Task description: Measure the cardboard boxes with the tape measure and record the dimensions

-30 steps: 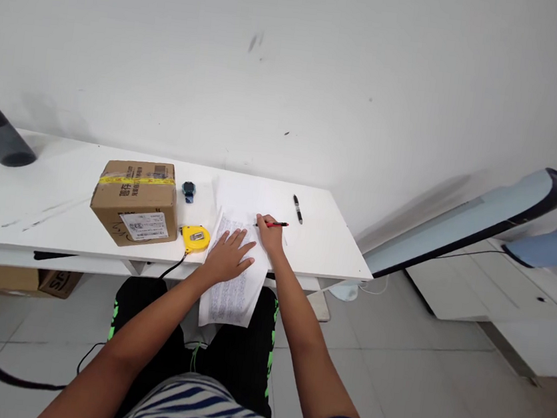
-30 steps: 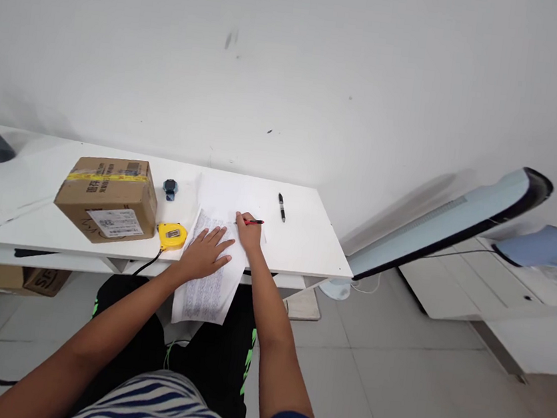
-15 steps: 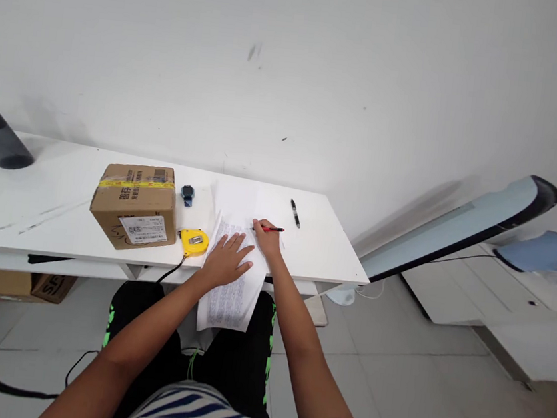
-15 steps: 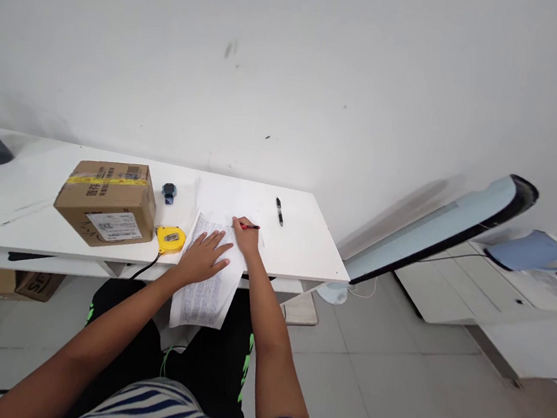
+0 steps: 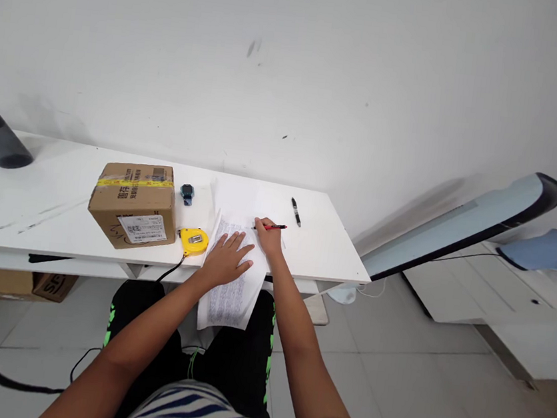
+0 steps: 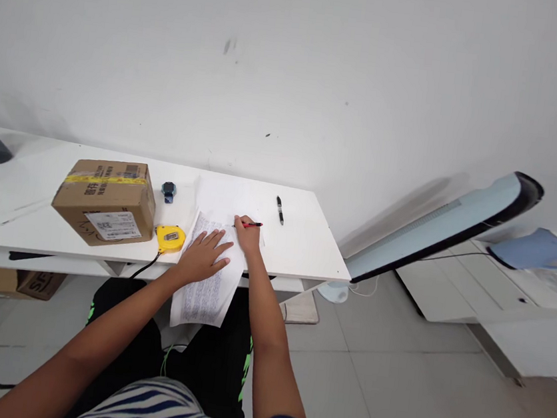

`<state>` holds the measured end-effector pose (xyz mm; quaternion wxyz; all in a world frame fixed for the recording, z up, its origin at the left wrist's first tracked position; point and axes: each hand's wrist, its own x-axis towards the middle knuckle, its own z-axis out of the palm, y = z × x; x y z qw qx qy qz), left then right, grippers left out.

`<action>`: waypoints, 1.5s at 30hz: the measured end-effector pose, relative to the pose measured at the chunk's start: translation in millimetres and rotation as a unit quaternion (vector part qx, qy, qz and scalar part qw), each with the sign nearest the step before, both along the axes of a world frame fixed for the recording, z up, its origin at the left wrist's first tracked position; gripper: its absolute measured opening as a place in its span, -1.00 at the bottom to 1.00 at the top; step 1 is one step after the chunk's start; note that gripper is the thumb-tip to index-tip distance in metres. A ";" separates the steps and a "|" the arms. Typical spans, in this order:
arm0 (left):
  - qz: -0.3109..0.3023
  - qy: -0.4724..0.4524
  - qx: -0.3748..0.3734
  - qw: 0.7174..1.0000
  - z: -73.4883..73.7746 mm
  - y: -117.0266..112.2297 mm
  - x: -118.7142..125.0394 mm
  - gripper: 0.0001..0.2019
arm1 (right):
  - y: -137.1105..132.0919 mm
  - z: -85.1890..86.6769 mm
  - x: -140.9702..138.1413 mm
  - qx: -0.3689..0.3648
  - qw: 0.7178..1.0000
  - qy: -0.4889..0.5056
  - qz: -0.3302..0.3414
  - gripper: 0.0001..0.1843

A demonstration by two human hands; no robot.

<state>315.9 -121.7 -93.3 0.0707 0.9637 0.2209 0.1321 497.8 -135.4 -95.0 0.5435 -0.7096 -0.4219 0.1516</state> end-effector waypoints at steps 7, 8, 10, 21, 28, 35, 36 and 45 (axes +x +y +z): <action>0.002 0.003 0.014 1.000 0.4 -0.9 -0.6 -0.46 | -0.7 0.0 -0.2 0.002 1.000 0.002 -0.001 -0.62; 0.001 0.001 0.016 1.000 -0.2 -0.7 -0.5 -0.46 | -0.7 0.0 -0.3 0.003 1.000 0.002 -0.001 -0.62; 0.001 -0.002 0.021 1.000 -1.6 -0.2 -0.4 -0.47 | -0.4 -0.2 -0.3 0.006 1.000 0.005 -0.002 -0.62; 0.003 -0.018 0.048 0.999 -6.1 0.9 0.3 -0.49 | -0.6 -0.8 -0.5 0.021 1.000 0.009 -0.012 -0.63; 0.002 -0.026 0.052 0.998 -7.0 0.8 0.1 -0.49 | -0.2 -1.2 -0.4 0.026 0.999 0.013 -0.016 -0.62; 0.002 -0.019 0.048 0.999 -6.9 1.2 0.2 -0.49 | -1.5 -1.0 -1.2 0.038 0.998 0.003 -0.042 -0.61; 0.002 -0.020 0.048 0.999 -6.9 1.1 0.3 -0.49 | -1.7 -0.9 -1.3 0.036 0.998 -0.003 -0.043 -0.61; 0.004 -0.017 0.047 0.999 -5.0 -0.2 0.4 -0.50 | -1.1 0.9 -2.5 0.018 0.999 -0.007 -0.042 -0.63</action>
